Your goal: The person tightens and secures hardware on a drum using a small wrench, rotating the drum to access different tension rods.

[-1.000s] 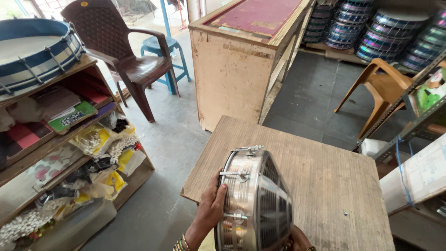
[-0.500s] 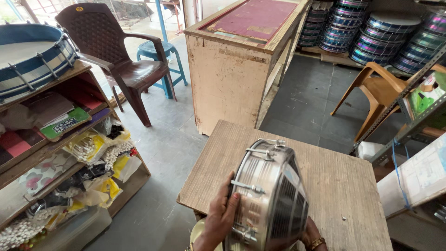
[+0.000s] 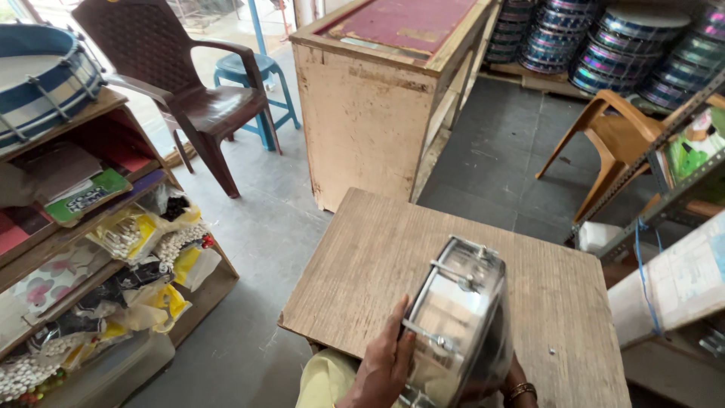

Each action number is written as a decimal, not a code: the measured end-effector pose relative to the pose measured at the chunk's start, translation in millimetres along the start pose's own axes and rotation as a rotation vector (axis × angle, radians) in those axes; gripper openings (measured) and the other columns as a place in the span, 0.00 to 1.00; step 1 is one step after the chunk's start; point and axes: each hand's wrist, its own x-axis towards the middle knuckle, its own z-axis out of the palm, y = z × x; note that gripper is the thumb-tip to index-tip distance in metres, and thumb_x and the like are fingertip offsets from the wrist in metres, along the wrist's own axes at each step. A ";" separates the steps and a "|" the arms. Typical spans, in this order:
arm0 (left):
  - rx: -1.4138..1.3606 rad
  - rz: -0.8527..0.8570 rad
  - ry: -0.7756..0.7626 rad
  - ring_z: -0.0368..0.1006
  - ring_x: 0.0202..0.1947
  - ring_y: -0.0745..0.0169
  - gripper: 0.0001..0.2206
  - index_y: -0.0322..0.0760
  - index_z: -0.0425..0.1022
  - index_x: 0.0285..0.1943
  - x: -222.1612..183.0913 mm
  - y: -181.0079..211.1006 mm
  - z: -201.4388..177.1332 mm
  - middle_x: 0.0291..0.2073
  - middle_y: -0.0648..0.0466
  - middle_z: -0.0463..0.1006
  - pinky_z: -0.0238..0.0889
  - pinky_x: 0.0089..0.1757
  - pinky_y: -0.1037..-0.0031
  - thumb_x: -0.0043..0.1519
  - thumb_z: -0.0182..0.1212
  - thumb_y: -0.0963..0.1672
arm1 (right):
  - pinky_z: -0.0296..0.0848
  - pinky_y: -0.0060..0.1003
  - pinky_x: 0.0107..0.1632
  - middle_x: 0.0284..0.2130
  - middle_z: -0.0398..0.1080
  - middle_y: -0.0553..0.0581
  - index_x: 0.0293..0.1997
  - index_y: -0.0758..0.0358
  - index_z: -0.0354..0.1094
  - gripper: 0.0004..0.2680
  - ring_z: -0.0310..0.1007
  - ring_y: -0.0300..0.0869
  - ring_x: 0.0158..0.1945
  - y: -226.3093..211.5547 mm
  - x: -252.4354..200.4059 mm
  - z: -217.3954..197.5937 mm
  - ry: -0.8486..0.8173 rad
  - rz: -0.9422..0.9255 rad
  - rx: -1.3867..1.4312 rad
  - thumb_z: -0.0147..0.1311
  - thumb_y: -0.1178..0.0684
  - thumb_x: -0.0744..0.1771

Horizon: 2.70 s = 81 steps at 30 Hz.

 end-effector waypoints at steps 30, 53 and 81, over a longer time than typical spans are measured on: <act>0.159 0.467 0.129 0.71 0.62 0.31 0.26 0.28 0.49 0.78 6.1 22.1 27.4 0.64 0.28 0.69 0.67 0.55 0.56 0.70 0.49 0.39 | 0.72 0.28 0.35 0.36 0.72 0.58 0.55 0.59 0.50 0.08 0.69 0.34 0.31 -58.9 -270.4 79.9 -0.075 -1.656 -0.609 0.45 0.61 0.72; 0.106 0.323 0.067 0.72 0.60 0.31 0.28 0.33 0.46 0.79 -0.7 14.4 26.5 0.67 0.32 0.67 0.69 0.52 0.58 0.69 0.49 0.40 | 0.73 0.29 0.28 0.34 0.72 0.56 0.59 0.58 0.50 0.11 0.70 0.33 0.26 -75.0 -269.1 83.3 -0.093 -1.612 -0.712 0.46 0.59 0.71; 0.067 0.281 0.070 0.78 0.49 0.37 0.26 0.30 0.50 0.78 -5.7 9.4 22.3 0.53 0.32 0.77 0.70 0.47 0.61 0.69 0.49 0.41 | 0.65 0.30 0.18 0.27 0.71 0.57 0.57 0.59 0.58 0.09 0.62 0.35 0.17 -151.1 -244.8 90.1 -0.258 -0.699 -0.353 0.43 0.56 0.70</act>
